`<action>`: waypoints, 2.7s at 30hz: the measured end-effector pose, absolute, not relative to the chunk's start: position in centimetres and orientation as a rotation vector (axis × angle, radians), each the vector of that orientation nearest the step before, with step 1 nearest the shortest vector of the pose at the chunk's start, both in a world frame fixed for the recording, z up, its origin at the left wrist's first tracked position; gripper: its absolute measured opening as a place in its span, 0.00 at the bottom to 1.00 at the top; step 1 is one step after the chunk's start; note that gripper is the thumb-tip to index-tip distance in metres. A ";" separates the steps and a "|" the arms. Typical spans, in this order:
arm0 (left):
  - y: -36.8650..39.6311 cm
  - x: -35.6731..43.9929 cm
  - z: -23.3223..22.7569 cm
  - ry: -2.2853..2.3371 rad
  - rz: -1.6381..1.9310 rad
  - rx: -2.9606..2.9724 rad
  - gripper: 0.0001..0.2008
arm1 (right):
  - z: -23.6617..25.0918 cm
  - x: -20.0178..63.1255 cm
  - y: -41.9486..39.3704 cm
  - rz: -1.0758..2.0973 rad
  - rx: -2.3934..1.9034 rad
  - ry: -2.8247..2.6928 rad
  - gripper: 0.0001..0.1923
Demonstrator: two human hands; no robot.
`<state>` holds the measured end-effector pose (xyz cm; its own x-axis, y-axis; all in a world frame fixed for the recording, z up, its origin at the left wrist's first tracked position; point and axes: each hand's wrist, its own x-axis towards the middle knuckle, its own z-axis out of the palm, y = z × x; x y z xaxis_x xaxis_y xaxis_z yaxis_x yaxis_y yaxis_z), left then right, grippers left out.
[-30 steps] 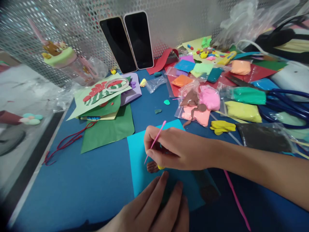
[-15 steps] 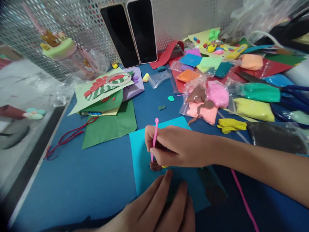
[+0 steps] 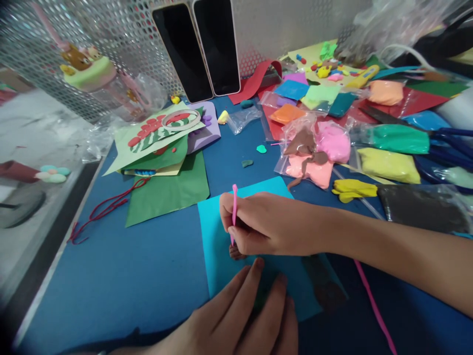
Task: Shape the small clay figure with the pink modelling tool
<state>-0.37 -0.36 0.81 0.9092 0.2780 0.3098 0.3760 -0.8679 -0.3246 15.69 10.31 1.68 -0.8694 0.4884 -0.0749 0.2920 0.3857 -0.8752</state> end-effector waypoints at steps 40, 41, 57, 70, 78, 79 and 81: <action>-0.1 -0.4 1.2 -0.475 -0.346 -2.722 0.16 | 0.7 16.6 10.0 1.387 -0.572 -2.393 0.08; -0.1 -0.4 1.2 -0.470 -0.339 -2.717 0.16 | 0.7 16.6 10.0 1.402 -0.571 -2.376 0.08; 0.1 -0.2 1.0 -0.473 -0.362 -2.713 0.15 | 0.8 16.2 9.5 1.135 -0.453 -2.533 0.09; 0.0 -0.2 1.1 -0.499 -0.397 -2.708 0.14 | 0.9 16.0 9.5 0.987 -0.368 -2.565 0.11; 0.0 0.0 1.2 -0.468 -0.353 -2.722 0.15 | 0.4 16.6 9.5 1.000 -0.329 -2.503 0.11; 0.0 0.0 1.2 -0.476 -0.345 -2.718 0.15 | 0.3 16.6 9.5 0.957 -0.311 -2.527 0.11; 0.0 0.1 1.1 -0.493 -0.361 -2.705 0.14 | 0.1 16.6 9.5 0.903 -0.289 -2.559 0.10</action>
<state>0.06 0.00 1.12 0.9062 0.2880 0.3095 0.3819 -0.8717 -0.3070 16.59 9.48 0.15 -0.8946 0.3230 0.3087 0.0577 0.7687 -0.6370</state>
